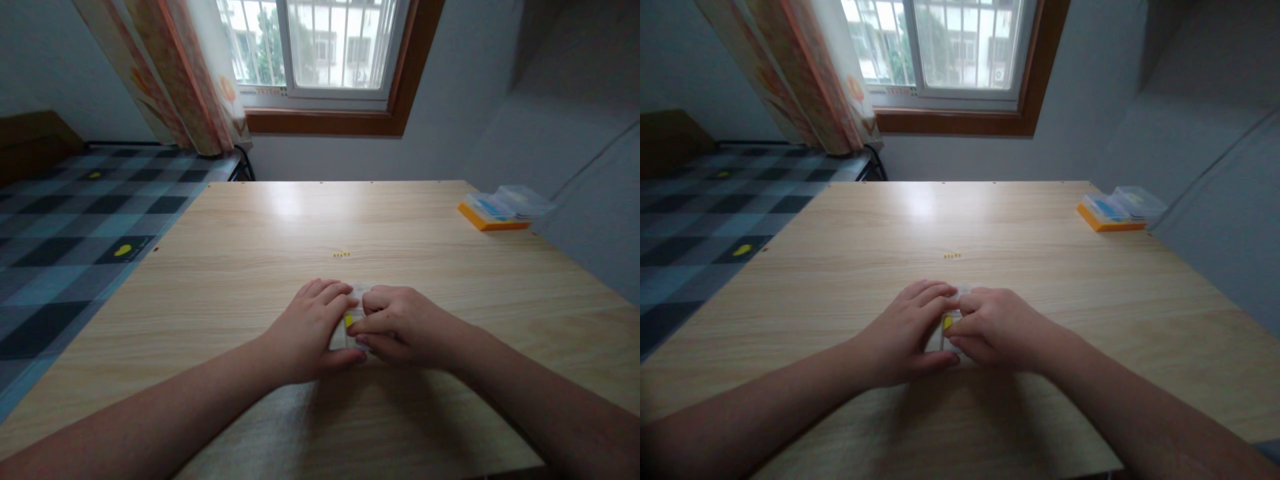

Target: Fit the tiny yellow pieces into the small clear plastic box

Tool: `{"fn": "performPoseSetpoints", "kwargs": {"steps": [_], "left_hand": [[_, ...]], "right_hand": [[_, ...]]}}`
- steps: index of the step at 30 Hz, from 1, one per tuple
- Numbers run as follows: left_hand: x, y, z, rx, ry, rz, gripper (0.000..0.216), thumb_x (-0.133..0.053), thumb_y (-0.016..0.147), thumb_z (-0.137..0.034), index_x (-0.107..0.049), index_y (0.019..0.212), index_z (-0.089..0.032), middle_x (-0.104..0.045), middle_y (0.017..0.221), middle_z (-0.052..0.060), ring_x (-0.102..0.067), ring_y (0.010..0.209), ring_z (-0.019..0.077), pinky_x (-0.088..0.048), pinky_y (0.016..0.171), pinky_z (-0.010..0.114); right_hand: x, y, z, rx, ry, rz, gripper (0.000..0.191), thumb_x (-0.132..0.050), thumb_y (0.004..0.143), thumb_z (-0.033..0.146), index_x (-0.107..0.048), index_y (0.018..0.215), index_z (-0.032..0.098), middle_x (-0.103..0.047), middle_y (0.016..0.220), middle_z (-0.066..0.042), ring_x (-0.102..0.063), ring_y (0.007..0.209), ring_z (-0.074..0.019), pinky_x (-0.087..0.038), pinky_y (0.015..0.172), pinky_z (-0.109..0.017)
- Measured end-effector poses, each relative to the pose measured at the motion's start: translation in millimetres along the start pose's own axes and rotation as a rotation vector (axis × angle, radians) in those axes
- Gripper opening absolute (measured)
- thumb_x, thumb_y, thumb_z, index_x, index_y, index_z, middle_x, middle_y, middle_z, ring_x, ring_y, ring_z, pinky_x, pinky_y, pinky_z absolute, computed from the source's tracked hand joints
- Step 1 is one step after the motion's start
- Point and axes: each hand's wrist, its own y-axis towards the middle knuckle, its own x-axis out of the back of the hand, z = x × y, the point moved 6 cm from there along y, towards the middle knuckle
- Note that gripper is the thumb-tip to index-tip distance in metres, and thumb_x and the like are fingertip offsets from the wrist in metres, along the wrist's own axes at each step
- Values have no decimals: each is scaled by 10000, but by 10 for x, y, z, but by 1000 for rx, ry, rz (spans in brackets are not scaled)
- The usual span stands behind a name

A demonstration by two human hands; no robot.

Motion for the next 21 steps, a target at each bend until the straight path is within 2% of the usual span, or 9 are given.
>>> {"fn": "performPoseSetpoints", "kwargs": {"steps": [5,12,21], "left_hand": [[6,-4,5,-1,5,-3,638,-835,772,-532,-634,1250,-159,-600,1390,164,-511,1317,361,-362,1156,561],[1,-9,5,1,15,-3,664,-831,766,-560,-632,1264,-169,-608,1385,164,-514,1320,359,-364,1157,558],[-4,-9,11,-5,15,-11,654,-837,763,-550,-627,1261,-181,-607,1385,159,-519,1317,360,-361,1157,560]], "right_hand": [[27,-47,-14,13,18,-13,239,-549,976,240,-752,865,182,-559,770,-13,-450,690,-85,-295,662,-235],[3,-67,-121,-108,7,7,211,-555,929,178,-691,771,147,-535,754,-8,-435,672,-74,-278,655,-228],[-18,-34,-68,-108,-12,14,227,-537,931,179,-651,739,138,-526,748,-4,-422,672,-73,-270,651,-229]]}}
